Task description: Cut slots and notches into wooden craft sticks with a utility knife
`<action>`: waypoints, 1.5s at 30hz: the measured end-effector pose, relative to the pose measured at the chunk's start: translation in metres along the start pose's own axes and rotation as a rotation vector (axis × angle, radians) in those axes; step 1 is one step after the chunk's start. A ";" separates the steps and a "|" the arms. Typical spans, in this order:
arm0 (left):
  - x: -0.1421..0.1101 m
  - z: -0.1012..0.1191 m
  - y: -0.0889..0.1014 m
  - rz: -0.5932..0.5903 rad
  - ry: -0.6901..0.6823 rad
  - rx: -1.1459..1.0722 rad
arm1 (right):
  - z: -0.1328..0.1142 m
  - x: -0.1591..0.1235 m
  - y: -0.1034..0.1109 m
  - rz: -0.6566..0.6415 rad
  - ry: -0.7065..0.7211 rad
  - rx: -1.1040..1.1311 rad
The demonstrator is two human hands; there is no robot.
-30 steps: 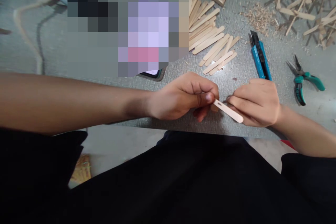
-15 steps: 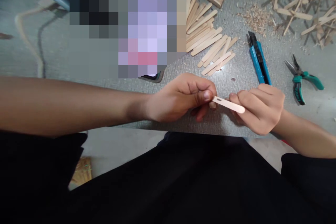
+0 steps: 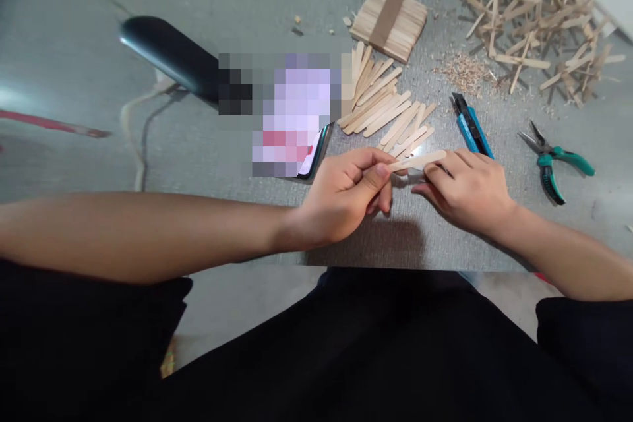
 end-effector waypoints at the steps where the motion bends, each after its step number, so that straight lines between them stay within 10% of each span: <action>1: 0.000 -0.001 0.000 -0.004 -0.002 -0.005 | 0.002 0.000 -0.001 -0.003 -0.005 0.015; 12: -0.008 -0.010 -0.017 -0.138 -0.004 0.001 | 0.030 0.008 -0.015 0.011 -0.255 0.142; 21: -0.010 -0.013 -0.019 -0.131 -0.055 -0.015 | 0.042 0.051 -0.050 -0.346 -0.056 0.112; 32: -0.002 -0.014 -0.008 -0.028 0.000 -0.019 | 0.038 0.056 -0.052 -0.269 0.008 0.176; 41: 0.005 -0.009 0.007 0.063 -0.010 0.046 | 0.079 0.014 -0.017 0.191 -0.445 0.652; 45: 0.006 -0.008 0.010 0.089 -0.003 0.079 | 0.057 -0.016 0.017 0.463 -0.473 0.653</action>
Point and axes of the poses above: each hand's wrist, its own x-axis towards the middle knuckle, its own y-axis out of the back of the hand, z = x × y, the point moved 10 cm from there along x, towards the middle knuckle, and after that the axes turned 6 degrees about y, right-handed, at the moved point
